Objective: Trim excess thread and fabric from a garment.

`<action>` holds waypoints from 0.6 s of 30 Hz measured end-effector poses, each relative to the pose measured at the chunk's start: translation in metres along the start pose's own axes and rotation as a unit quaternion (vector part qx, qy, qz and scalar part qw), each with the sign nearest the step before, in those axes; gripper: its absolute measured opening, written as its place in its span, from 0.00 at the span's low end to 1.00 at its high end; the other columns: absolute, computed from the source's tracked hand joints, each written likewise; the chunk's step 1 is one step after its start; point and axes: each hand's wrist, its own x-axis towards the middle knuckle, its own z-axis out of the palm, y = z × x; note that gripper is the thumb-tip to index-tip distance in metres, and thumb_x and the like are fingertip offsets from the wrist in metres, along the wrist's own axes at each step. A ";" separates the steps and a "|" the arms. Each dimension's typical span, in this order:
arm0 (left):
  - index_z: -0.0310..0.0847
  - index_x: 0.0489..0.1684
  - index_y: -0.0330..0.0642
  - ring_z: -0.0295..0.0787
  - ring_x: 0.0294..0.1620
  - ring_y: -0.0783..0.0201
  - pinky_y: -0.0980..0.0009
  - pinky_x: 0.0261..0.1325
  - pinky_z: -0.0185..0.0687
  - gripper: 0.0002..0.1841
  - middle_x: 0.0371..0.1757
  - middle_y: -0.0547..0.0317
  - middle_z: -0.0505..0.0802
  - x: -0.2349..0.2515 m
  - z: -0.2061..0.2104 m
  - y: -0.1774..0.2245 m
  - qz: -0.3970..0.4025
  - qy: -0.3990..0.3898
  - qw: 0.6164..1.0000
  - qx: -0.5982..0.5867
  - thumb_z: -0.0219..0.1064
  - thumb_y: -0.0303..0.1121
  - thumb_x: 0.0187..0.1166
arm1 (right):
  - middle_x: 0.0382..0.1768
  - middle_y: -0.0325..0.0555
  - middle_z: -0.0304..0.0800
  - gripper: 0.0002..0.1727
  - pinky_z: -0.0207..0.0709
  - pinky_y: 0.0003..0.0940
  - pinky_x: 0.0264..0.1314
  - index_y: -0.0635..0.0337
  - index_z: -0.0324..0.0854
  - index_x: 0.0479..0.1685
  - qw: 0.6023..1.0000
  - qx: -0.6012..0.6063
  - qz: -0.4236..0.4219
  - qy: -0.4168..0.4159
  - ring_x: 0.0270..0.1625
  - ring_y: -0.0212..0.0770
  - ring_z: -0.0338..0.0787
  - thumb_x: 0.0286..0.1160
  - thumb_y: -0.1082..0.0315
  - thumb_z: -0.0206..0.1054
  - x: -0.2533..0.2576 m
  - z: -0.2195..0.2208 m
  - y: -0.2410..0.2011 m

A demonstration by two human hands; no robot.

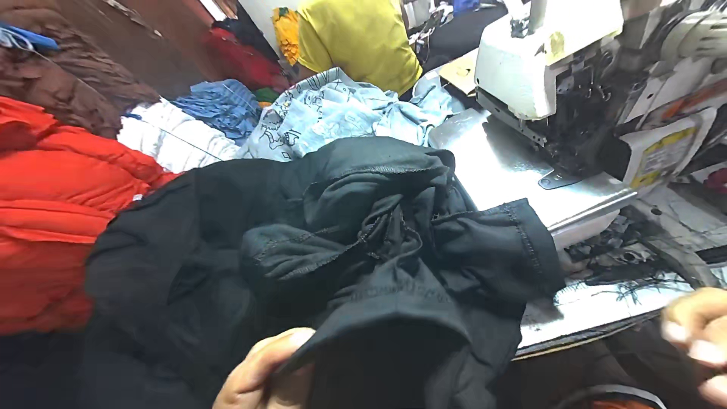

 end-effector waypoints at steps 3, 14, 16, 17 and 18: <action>0.94 0.44 0.60 0.88 0.51 0.87 0.86 0.60 0.82 0.13 0.46 0.88 0.95 0.000 -0.013 -0.010 0.008 -0.009 1.000 0.021 0.63 0.28 0.85 | 0.62 0.16 0.86 0.16 0.80 0.13 0.53 0.42 0.85 0.65 0.998 -0.050 0.007 -0.021 0.53 0.11 0.84 0.79 0.61 0.72 0.004 0.014 0.000; 0.93 0.40 0.60 0.90 0.47 0.87 0.84 0.57 0.85 0.18 0.43 0.86 0.96 -0.004 -0.014 -0.031 -0.071 0.050 0.996 -0.020 0.62 0.20 0.81 | 0.65 0.66 0.87 0.20 0.77 0.29 0.74 0.76 0.83 0.63 0.991 -0.046 -0.094 -0.085 0.70 0.40 0.87 0.87 0.65 0.62 0.047 0.103 -0.014; 0.93 0.40 0.58 0.91 0.47 0.85 0.83 0.57 0.86 0.18 0.43 0.84 0.97 -0.005 -0.014 -0.031 -0.076 0.049 0.996 -0.026 0.62 0.19 0.81 | 0.73 0.69 0.82 0.21 0.78 0.38 0.76 0.74 0.82 0.68 0.989 -0.064 -0.099 -0.090 0.75 0.49 0.85 0.85 0.68 0.63 0.054 0.129 -0.017; 0.94 0.40 0.57 0.91 0.47 0.85 0.82 0.57 0.86 0.18 0.43 0.83 0.97 -0.005 -0.015 -0.031 -0.081 0.049 0.995 -0.033 0.62 0.18 0.81 | 0.75 0.69 0.79 0.21 0.80 0.43 0.74 0.73 0.81 0.70 0.988 -0.075 -0.089 -0.105 0.75 0.52 0.85 0.84 0.69 0.63 0.057 0.140 -0.018; 0.93 0.41 0.57 0.91 0.48 0.84 0.82 0.58 0.86 0.19 0.43 0.83 0.97 -0.005 -0.016 -0.029 -0.089 0.047 0.994 -0.034 0.61 0.17 0.81 | 0.78 0.67 0.77 0.21 0.83 0.47 0.68 0.70 0.81 0.72 0.985 -0.093 -0.076 -0.125 0.73 0.54 0.87 0.84 0.69 0.64 0.059 0.150 -0.017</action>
